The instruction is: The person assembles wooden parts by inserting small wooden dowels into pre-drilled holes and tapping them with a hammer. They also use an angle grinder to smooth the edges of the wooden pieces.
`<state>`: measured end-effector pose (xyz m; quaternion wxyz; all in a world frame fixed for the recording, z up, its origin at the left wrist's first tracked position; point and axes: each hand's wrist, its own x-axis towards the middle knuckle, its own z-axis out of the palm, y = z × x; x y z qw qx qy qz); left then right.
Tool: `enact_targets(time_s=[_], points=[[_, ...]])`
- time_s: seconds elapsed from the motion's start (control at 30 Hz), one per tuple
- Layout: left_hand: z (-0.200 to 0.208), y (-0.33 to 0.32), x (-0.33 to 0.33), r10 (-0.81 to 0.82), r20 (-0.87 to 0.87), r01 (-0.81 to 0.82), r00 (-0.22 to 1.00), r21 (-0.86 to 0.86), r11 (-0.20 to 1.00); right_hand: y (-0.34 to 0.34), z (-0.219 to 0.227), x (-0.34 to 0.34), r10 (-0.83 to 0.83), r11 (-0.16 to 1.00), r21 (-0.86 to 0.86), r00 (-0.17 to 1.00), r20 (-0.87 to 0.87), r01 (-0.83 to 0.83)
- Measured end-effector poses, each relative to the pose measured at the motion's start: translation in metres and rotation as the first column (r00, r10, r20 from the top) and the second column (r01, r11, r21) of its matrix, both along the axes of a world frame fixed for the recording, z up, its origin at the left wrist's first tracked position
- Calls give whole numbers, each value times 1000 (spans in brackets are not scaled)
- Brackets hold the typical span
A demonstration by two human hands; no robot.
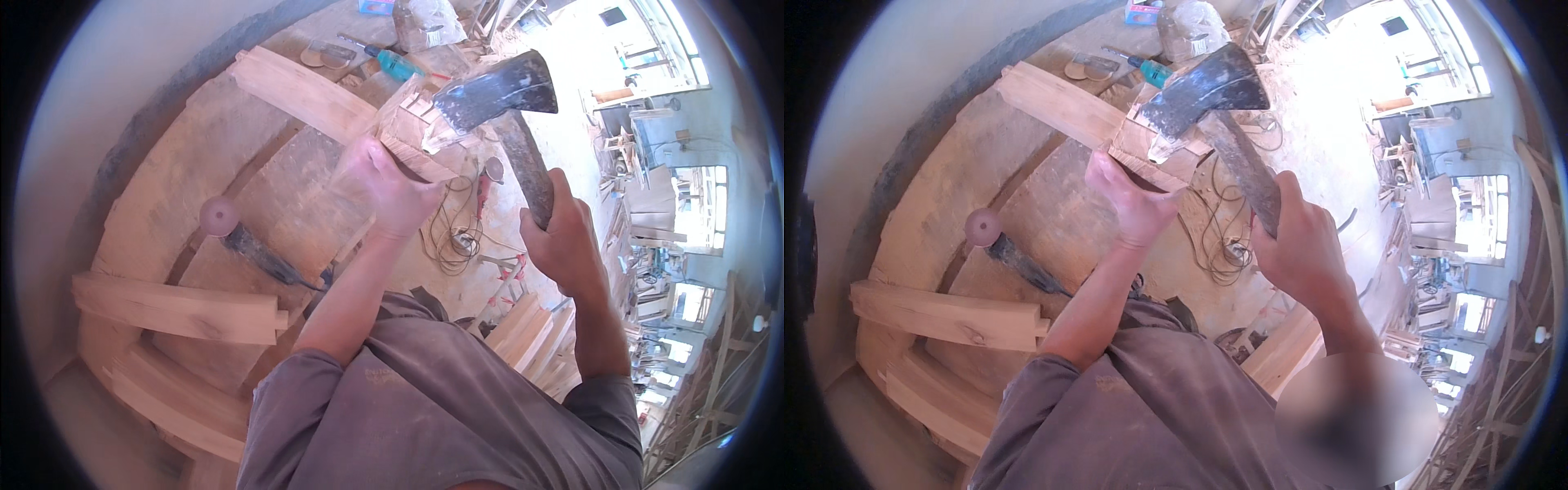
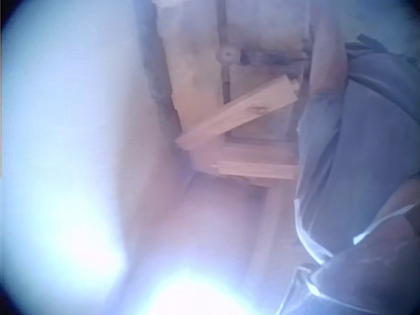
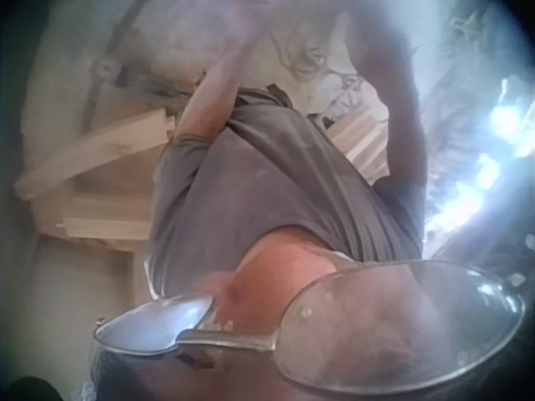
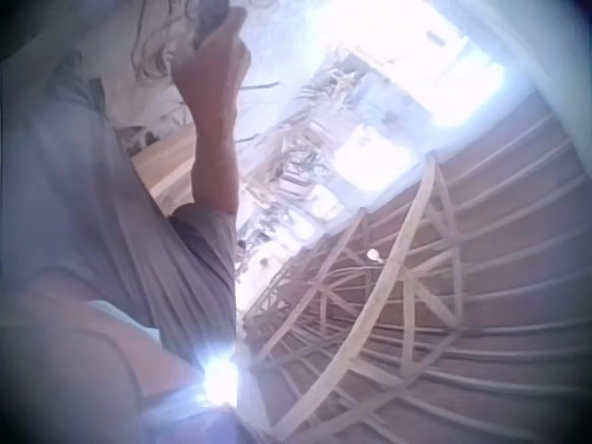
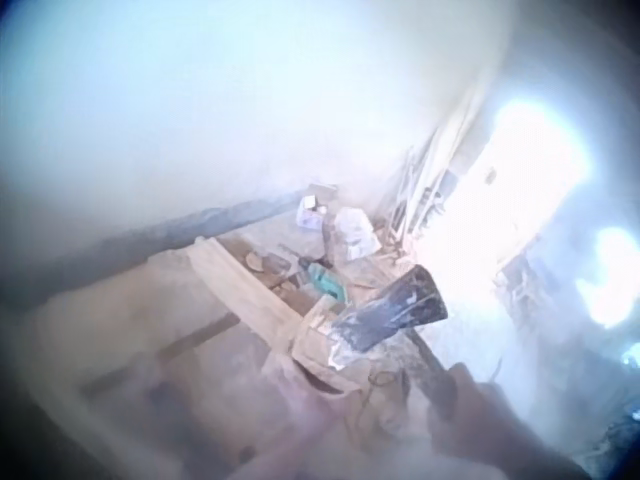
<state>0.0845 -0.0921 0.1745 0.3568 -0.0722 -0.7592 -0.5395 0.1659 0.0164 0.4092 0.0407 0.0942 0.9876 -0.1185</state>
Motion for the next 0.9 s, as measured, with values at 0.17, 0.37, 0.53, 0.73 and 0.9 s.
enact_targets(time_s=[0.17, 0.37, 0.53, 0.73, 0.9], points=[[37, -44, 4, -294, 183, 281, 938, 97, 955, 10, -12, 11, 12, 1000, -17, 1000, -28, -12], [53, -96, -70, -683, 191, 700, 705, -32, 713, 2, -20, 17, -51, 995, -91, 998, -42, 47], [46, -79, -63, -619, 60, 620, 783, 4, 785, 21, -8, 24, -206, 944, -305, 949, -239, 128], [31, -66, -49, -464, -71, 467, 883, 33, 884, 17, 112, 17, -232, 826, -417, 446, -865, -379], [32, -58, -48, -451, -83, 454, 888, 20, 891, 31, 11, 36, -42, 998, -54, 893, -447, 21]])
